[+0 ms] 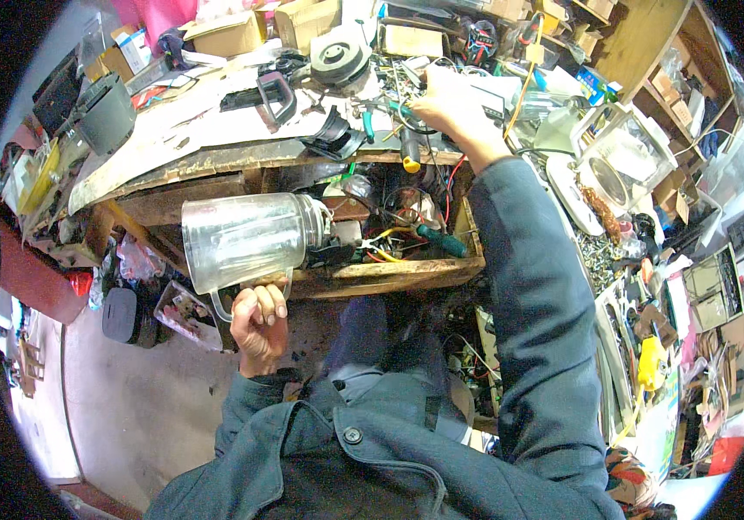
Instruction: The person assembles a blender by attaching the motor base to the clear pitcher, then repeatedly detaches and reattaches the base while rotating and inspecting the connection. The person handles the pitcher and motor base throughout the clip.
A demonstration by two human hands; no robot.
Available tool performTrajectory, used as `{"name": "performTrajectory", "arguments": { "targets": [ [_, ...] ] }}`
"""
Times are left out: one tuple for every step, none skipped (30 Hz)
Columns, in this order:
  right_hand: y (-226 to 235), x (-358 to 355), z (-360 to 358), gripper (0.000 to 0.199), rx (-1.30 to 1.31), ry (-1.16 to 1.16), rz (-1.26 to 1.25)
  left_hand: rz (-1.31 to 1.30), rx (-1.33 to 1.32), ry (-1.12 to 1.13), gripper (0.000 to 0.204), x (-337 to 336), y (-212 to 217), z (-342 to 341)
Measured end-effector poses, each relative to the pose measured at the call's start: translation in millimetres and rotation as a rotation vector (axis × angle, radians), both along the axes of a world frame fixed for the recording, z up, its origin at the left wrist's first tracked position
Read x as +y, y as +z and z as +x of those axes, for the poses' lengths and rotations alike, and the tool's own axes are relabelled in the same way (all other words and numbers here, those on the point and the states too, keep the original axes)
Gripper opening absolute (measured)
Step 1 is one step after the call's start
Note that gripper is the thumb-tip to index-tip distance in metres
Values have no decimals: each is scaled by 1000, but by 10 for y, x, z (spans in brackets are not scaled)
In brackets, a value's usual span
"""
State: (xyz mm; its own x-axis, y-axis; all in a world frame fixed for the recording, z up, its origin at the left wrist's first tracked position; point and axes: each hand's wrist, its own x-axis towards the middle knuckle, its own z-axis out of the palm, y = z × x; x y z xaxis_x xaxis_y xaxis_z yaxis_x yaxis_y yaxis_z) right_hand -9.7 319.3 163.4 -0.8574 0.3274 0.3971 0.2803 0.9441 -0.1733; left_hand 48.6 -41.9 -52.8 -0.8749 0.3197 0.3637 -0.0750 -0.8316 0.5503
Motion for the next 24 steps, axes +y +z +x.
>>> {"name": "performTrajectory", "arguments": {
  "targets": [
    [-197,239,-136,37,51,-18,111,6,-58,0,33,-6,8,47],
    [-290,314,-203,30,60,8,173,9,-113,11,32,-21,27,80],
    [-316,366,-283,23,80,36,244,22,-157,25,32,-27,44,66],
    [-372,413,-290,13,229,175,374,66,-175,1,29,-44,10,64],
    [-362,469,-365,13,199,126,402,91,-231,18,25,-75,27,69],
    [-383,445,-406,14,158,78,417,105,-298,37,21,-127,43,113],
    [-410,424,-428,15,116,29,434,120,-365,55,17,-172,77,147],
    [-469,409,-397,13,254,106,575,25,-376,68,11,-232,140,166],
    [-421,288,-393,14,181,29,618,24,-381,52,14,-322,97,126],
    [-564,320,-467,13,340,208,324,17,-388,57,13,-388,74,143],
    [-642,284,-437,13,408,242,214,9,-394,61,13,-440,74,165],
    [-641,144,-382,14,481,282,109,-29,-409,77,10,-472,137,179],
    [-450,-485,-119,16,467,207,183,-60,-390,96,9,-539,149,195],
    [-466,-687,72,20,526,240,30,-86,-361,84,9,-556,157,185],
    [-521,-822,234,17,510,269,-84,-119,-338,75,8,-563,185,193],
    [-634,-931,353,16,438,289,-274,-210,-373,109,8,-549,231,206],
    [-736,-1005,454,20,398,313,-361,-257,-405,129,8,-539,232,206],
    [-838,-983,471,20,385,351,-359,-303,-435,141,9,-516,246,196],
    [-920,-973,485,20,372,390,-358,-350,-464,154,10,-489,272,186],
    [-983,-961,509,20,345,403,-368,-368,-493,177,10,-454,335,187],
    [-1022,-968,456,20,352,444,-402,-369,-494,176,10,-460,314,149],
    [-1036,-960,431,21,357,436,-432,-370,-495,176,10,-483,258,85],
    [-1039,-959,408,23,361,430,-462,-371,-497,177,9,-491,229,46],
    [-1005,-974,390,27,419,355,-326,-393,-516,207,10,-459,219,40]
  ]
}}
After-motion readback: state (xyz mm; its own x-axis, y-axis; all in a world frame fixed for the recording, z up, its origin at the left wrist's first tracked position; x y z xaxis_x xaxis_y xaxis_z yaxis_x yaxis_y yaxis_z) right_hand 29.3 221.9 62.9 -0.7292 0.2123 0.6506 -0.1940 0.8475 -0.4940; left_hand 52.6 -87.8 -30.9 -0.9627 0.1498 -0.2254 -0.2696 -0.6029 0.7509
